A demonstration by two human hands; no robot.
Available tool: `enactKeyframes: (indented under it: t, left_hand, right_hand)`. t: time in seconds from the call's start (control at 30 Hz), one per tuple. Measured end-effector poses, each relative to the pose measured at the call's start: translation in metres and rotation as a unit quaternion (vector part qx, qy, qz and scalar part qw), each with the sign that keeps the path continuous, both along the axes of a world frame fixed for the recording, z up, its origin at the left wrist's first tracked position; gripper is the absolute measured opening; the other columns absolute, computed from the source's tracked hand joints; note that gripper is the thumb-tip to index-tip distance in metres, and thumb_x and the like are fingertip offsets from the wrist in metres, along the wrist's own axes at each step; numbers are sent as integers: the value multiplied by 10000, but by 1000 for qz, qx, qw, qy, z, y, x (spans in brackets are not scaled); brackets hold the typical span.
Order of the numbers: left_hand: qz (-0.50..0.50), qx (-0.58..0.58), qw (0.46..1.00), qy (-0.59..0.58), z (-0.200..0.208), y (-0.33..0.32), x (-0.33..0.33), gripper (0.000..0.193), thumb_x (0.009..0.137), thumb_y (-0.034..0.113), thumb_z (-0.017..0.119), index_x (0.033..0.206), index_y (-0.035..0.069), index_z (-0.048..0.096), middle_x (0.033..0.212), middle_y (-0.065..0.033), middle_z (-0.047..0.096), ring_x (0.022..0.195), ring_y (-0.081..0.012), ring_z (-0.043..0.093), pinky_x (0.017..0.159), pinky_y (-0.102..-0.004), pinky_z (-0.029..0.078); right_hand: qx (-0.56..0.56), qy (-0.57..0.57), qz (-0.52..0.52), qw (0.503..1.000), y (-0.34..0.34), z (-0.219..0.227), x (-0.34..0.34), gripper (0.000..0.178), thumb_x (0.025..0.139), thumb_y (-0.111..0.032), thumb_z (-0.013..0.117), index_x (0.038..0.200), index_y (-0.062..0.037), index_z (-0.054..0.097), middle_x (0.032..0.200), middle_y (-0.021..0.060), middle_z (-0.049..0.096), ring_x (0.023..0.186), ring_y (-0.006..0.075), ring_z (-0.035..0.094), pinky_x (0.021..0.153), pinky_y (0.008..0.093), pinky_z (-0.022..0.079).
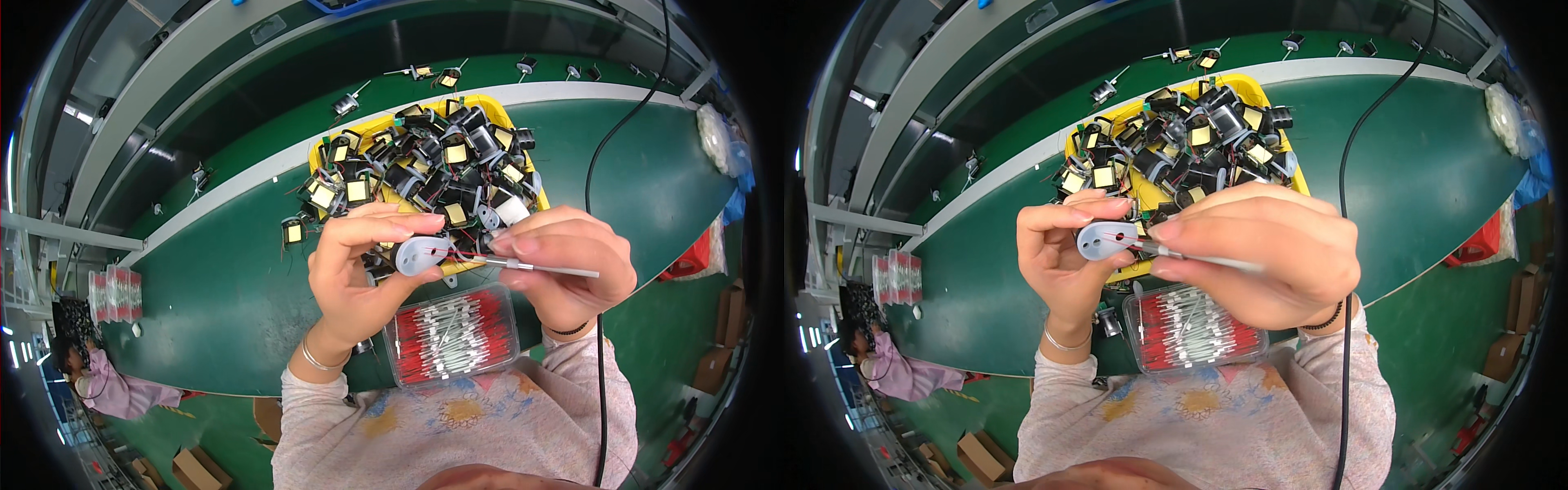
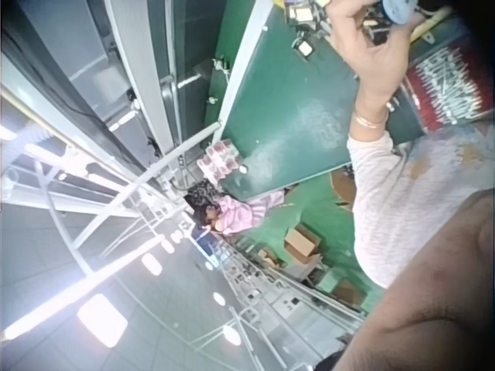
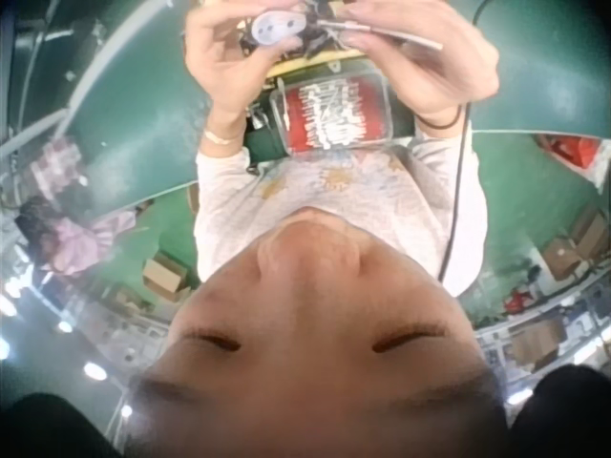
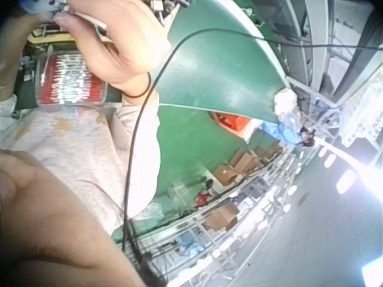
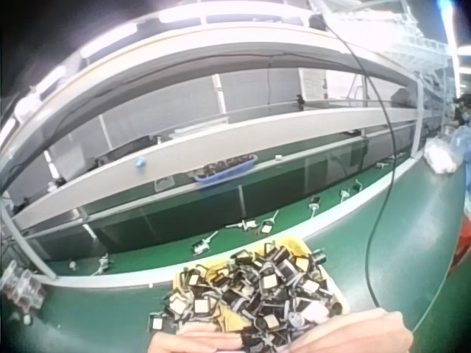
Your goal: The person picks up electronics components one at a time, inserts a thin metal rod into a white plastic part using a tool, and then places the assembled piece back onto the table.
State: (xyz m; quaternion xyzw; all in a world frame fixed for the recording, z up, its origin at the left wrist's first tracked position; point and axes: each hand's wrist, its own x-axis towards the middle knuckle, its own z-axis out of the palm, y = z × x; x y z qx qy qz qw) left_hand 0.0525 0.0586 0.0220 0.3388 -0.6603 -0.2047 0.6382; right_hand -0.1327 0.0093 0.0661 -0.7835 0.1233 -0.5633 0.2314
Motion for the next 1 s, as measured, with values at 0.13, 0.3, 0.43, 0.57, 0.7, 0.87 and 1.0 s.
enactKeyframes:
  t: [0.13,0.3,0.43,0.57,0.7,0.87,1.0]
  left_hand:
    - [13,-11,1000,-12,2,1,0,433,652,29,758,956,40,449,915,-168,650,895,-235,634,915,-364,381]
    - [16,-12,1000,-16,3,4,0,435,652,50,765,953,52,451,912,-160,652,885,-228,637,901,-379,379]
    - [22,-12,1000,-18,4,4,-1,435,653,58,767,950,63,449,901,-148,656,885,-228,637,895,-391,367]
    - [34,-15,999,-25,3,4,-1,435,654,59,766,951,66,448,894,-141,657,882,-233,635,885,-391,365]
    - [40,-29,998,-40,5,2,-2,432,655,65,764,949,69,448,894,-139,657,863,-237,633,873,-392,363]
    - [50,-27,998,-40,3,3,-2,427,655,72,764,943,71,449,889,-141,657,865,-244,629,871,-399,359]
    - [48,-26,998,-31,4,3,-2,427,654,81,766,940,72,449,882,-141,657,874,-247,626,873,-402,360]
  right_hand:
    - [19,-5,5,1000,2,1,-1,323,524,-3,791,814,9,650,748,79,660,661,200,642,583,265,508]
    - [38,1,16,999,4,1,0,302,526,-11,785,805,-22,669,753,58,658,672,189,639,560,257,496]
    - [3,41,19,999,7,8,-2,256,570,-21,779,765,9,615,701,110,636,654,237,644,570,294,526]
    - [-40,45,16,998,8,5,-1,298,510,30,777,771,24,633,715,113,635,671,234,645,575,278,530]
    - [-70,32,11,997,7,2,-2,293,496,31,773,759,23,643,741,119,637,671,224,644,577,262,529]
    - [-84,19,30,996,8,1,0,213,534,-6,731,732,10,655,749,120,639,660,213,641,577,256,529]
    - [-86,14,36,996,8,-1,1,194,556,-29,712,738,14,660,754,125,642,647,209,638,574,255,530]
